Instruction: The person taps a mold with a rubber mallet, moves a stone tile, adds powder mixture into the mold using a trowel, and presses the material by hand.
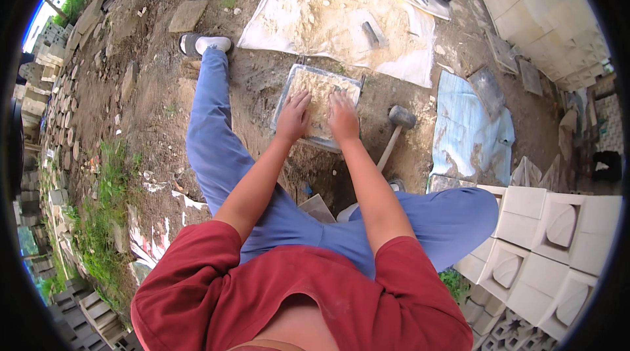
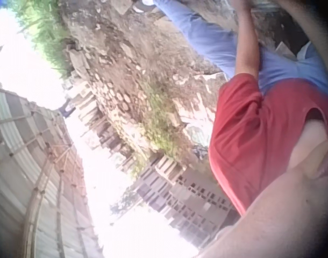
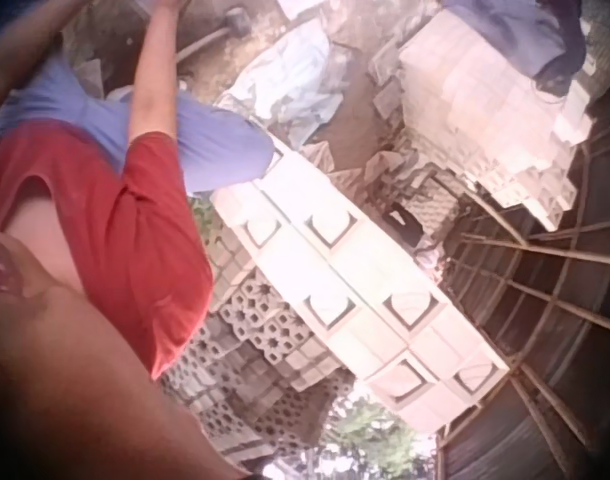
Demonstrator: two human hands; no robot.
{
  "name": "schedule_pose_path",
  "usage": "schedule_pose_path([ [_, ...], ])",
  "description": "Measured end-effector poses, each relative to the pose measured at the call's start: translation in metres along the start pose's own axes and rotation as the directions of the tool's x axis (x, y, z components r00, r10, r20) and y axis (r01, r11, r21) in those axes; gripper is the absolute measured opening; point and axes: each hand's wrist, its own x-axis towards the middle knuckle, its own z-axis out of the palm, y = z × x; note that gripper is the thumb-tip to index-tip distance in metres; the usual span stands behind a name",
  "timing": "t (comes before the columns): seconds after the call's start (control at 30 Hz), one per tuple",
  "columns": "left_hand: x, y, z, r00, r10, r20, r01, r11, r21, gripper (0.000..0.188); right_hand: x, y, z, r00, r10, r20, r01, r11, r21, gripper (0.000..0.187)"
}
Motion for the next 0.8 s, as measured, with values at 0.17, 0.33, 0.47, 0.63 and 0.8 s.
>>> schedule_pose_path([
  [0.17, -0.003, 0.0, -0.003, 0.999, -0.035, -0.035, 0.036, 0.999, 0.026, 0.057, 0.022, -0.02, -0.012, 0.994, 0.104, 0.028, -0.096, 0.977, -0.191, 0.026],
  [0.33, -0.001, 0.002, 0.001, 0.998, -0.065, -0.005, 0.065, 0.996, 0.058, 0.057, 0.034, -0.002, -0.023, 0.988, -0.024, 0.15, 0.056, 0.975, -0.214, 0.019],
  [0.47, -0.005, 0.001, 0.001, 0.997, -0.075, -0.023, 0.077, 0.994, 0.073, 0.056, 0.041, 0.002, -0.027, 0.922, -0.272, 0.276, 0.348, 0.893, -0.284, 0.009],
  [0.63, -0.004, 0.003, 0.0, 0.996, -0.076, -0.04, 0.079, 0.994, 0.079, 0.053, 0.051, 0.008, -0.029, 0.825, -0.395, 0.404, 0.528, 0.794, -0.302, 0.009],
  [0.8, -0.002, 0.007, 0.003, 0.995, -0.096, -0.033, 0.098, 0.992, 0.076, 0.056, 0.061, 0.007, -0.028, 0.779, -0.323, 0.538, 0.508, 0.828, -0.239, 0.023],
])
